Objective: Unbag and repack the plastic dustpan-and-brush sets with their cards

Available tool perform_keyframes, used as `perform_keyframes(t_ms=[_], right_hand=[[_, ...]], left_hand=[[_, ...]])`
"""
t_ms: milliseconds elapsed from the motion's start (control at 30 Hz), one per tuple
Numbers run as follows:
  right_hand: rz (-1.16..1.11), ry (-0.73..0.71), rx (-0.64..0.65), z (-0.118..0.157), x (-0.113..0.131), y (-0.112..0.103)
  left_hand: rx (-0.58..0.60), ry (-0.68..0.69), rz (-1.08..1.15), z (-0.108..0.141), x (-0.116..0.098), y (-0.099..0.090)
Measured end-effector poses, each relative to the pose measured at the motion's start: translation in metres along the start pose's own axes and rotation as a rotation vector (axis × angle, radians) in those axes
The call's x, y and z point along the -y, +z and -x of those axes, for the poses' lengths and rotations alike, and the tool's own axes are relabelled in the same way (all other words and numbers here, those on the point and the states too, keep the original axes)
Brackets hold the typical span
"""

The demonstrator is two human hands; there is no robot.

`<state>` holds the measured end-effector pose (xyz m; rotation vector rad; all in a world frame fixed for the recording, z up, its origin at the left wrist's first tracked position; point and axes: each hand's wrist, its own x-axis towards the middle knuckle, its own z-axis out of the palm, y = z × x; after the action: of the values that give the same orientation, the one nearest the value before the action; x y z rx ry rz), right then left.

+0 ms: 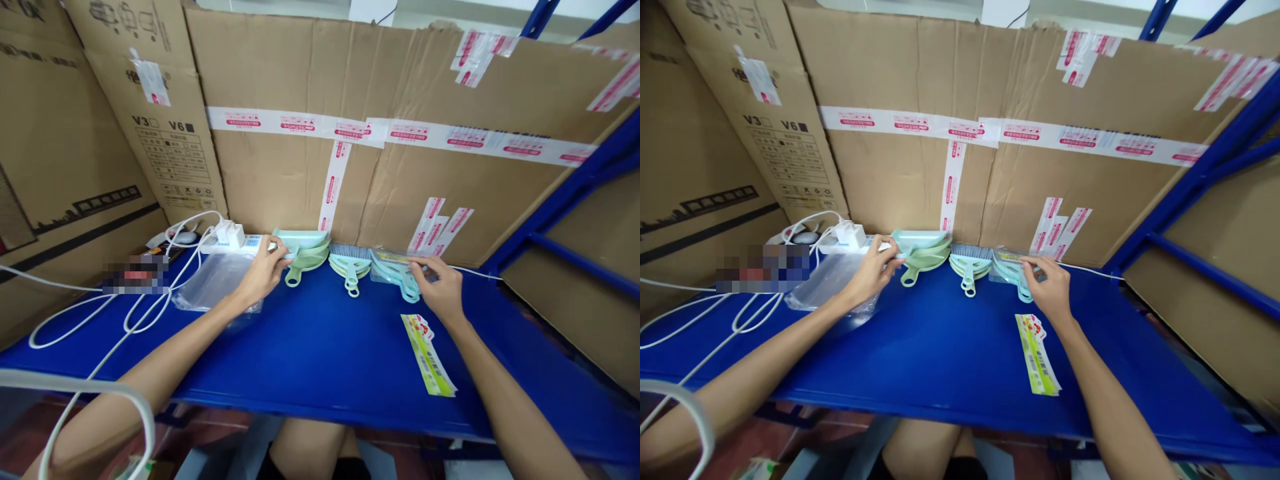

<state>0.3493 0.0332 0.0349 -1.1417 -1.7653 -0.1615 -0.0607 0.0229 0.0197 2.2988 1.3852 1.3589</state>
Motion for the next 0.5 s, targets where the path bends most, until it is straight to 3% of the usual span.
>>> perform_keyframes(t_ms=[100,200,300,367,500], right_hand=[[-0.019,0.052,-0.041,0.000,-0.004,-0.004],[-0.027,0.057,-0.057,0.000,-0.010,-0.004],[-0.037,0.066,-0.070,0.000,-0.016,-0.003],[-0.048,0.095,-0.067,0.000,-0.018,-0.003],[-0.066,0.123,-0.043,0.001,-0.019,-0.002]], left_hand=[[-0.081,0.031,0.010,0.017,-0.043,-0.013],[-0.042,0.083,0.028,0.063,-0.090,-0.005],[0.213,0.110,0.123,0.124,-0.122,0.025],[0.291,0.126,0.123,0.156,-0.133,0.050],[0.329,0.191,0.007,0.178,-0.145,0.086]])
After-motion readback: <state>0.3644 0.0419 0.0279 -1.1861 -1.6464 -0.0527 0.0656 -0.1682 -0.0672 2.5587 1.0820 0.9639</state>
